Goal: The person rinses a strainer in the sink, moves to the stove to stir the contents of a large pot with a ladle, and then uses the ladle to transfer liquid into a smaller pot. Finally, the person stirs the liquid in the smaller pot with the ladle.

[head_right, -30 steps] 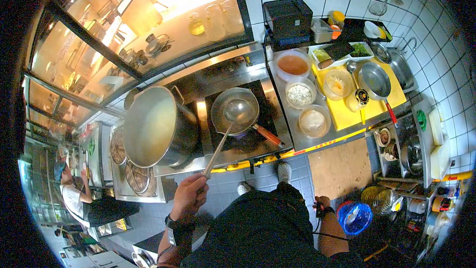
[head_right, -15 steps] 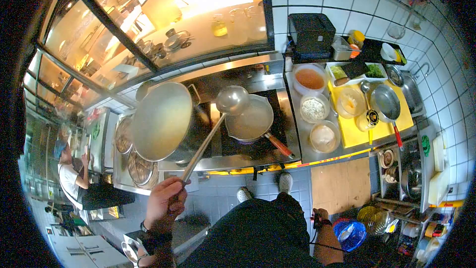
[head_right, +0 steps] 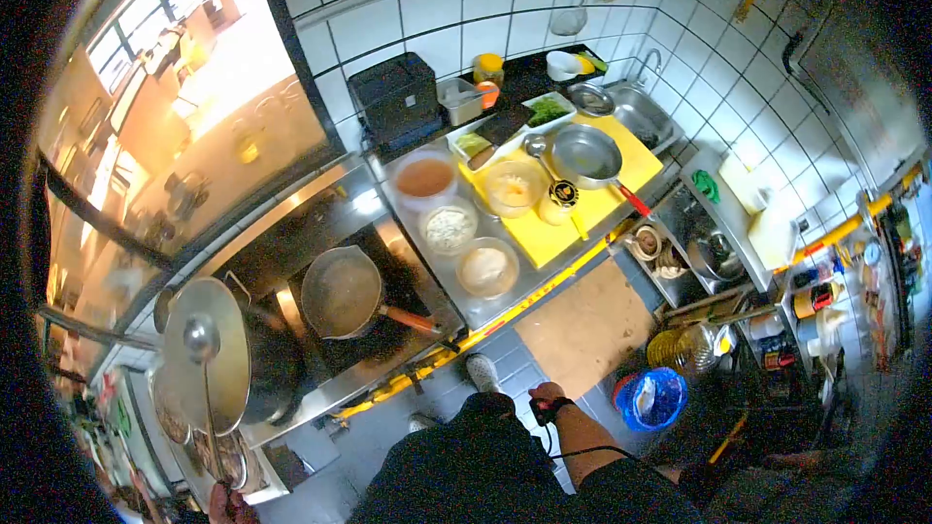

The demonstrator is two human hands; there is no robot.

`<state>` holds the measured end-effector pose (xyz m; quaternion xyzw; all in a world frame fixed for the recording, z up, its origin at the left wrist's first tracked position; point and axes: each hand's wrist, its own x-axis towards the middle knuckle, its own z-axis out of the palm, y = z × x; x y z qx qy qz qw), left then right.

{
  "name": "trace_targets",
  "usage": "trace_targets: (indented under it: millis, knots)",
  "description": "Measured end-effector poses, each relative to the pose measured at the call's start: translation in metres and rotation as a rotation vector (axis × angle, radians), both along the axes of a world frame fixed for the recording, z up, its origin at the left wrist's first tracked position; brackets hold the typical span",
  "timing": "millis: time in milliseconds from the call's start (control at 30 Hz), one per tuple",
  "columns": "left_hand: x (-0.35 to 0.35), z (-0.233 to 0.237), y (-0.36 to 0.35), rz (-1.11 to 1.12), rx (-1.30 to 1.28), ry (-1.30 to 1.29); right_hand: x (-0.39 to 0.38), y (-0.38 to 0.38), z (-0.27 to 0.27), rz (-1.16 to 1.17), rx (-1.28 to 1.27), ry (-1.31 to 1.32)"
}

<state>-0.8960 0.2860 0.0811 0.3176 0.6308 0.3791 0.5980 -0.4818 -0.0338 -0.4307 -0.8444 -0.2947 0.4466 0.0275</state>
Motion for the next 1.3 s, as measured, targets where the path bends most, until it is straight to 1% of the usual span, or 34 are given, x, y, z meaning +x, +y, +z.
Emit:
trace_targets:
  millis: [67,100,133,200,233,267,300,333,367,400,433,467,500,533,600,667,700,733,800,833,900,1033,1100,1133,1200,1233,1300]
  knots:
    - [-0.01,-0.013,0.0,0.074,0.015,0.093,-0.003,0.003,-0.01,-0.157,-0.01,0.04]
    - [-0.049,-0.037,0.008,-0.014,-0.091,0.046,-0.004,0.005,-0.013,-0.151,-0.008,0.045]
    - [-0.054,-0.046,0.01,-0.012,-0.073,0.051,-0.004,0.004,-0.015,-0.179,-0.018,0.075]
    - [-0.057,-0.064,0.002,-0.194,0.25,0.455,-0.005,-0.004,-0.021,-0.193,-0.036,0.112]
    - [-0.078,-0.074,0.008,-0.524,0.451,0.82,-0.005,-0.01,-0.025,-0.167,0.079,0.091]
    - [-0.061,-0.095,0.015,0.06,0.155,0.359,-0.004,-0.018,-0.033,-0.133,0.195,0.076]
    - [-0.086,-0.119,0.02,-0.033,0.254,0.393,-0.003,-0.038,-0.058,-0.307,0.422,0.265]
    - [-0.07,-0.106,0.015,-0.091,0.237,0.605,0.0,-0.045,-0.06,-0.567,0.275,0.395]
    - [-0.079,-0.121,0.012,-0.047,0.291,0.704,0.003,-0.042,-0.061,-0.815,0.108,0.515]
    - [-0.116,-0.152,0.011,-0.125,0.375,0.953,0.003,-0.044,-0.04,-1.002,0.219,0.697]
    - [-0.079,-0.125,0.005,-0.151,0.512,1.011,-0.003,-0.03,-0.009,-1.027,0.198,0.572]
    - [-0.069,-0.121,0.001,-0.133,0.526,1.092,-0.006,-0.025,-0.002,-1.009,0.171,0.458]
    - [-0.071,-0.129,-0.001,-0.06,0.536,1.105,-0.005,-0.035,-0.013,-1.124,0.262,0.54]
    - [-0.066,-0.127,-0.004,-0.041,0.577,1.106,0.004,-0.027,-0.001,-0.898,0.078,0.468]
    - [-0.06,-0.125,-0.007,-0.059,0.66,1.29,0.004,-0.024,0.017,-1.136,0.144,0.615]
    - [-0.055,-0.126,-0.008,-0.058,0.701,1.37,0.006,-0.013,0.034,-1.018,0.076,0.515]
    - [-0.053,-0.124,-0.008,-0.046,0.699,1.331,0.011,-0.014,0.022,-0.977,0.042,0.471]
    - [-0.051,-0.123,-0.008,-0.054,0.661,1.302,0.023,-0.013,0.002,-1.034,-0.062,0.62]
    - [-0.046,-0.121,-0.008,0.006,0.583,1.127,0.023,-0.007,0.013,-1.022,0.028,0.557]
    - [-0.044,-0.12,-0.007,0.016,0.579,1.131,0.023,-0.002,0.016,-1.011,0.026,0.56]
    - [-0.04,-0.12,-0.005,0.04,0.558,1.016,0.029,-0.003,0.013,-0.954,0.127,0.593]
    - [-0.032,-0.114,-0.003,0.051,0.592,0.999,0.034,-0.001,-0.001,-0.934,0.132,0.553]
    - [-0.034,-0.114,-0.002,0.017,0.558,1.012,0.046,-0.025,-0.05,-1.038,0.212,0.754]
    - [-0.034,-0.114,-0.002,0.018,0.558,1.013,0.048,-0.035,-0.058,-1.037,0.211,0.755]
    - [-0.034,-0.115,-0.001,0.045,0.533,0.998,0.044,-0.036,-0.05,-1.096,0.262,0.954]
    - [-0.036,-0.117,0.0,0.047,0.534,1.0,0.043,-0.036,-0.047,-1.094,0.262,0.956]
    - [-0.041,-0.121,0.002,0.036,0.539,1.039,0.021,-0.012,0.011,-1.073,0.16,0.56]
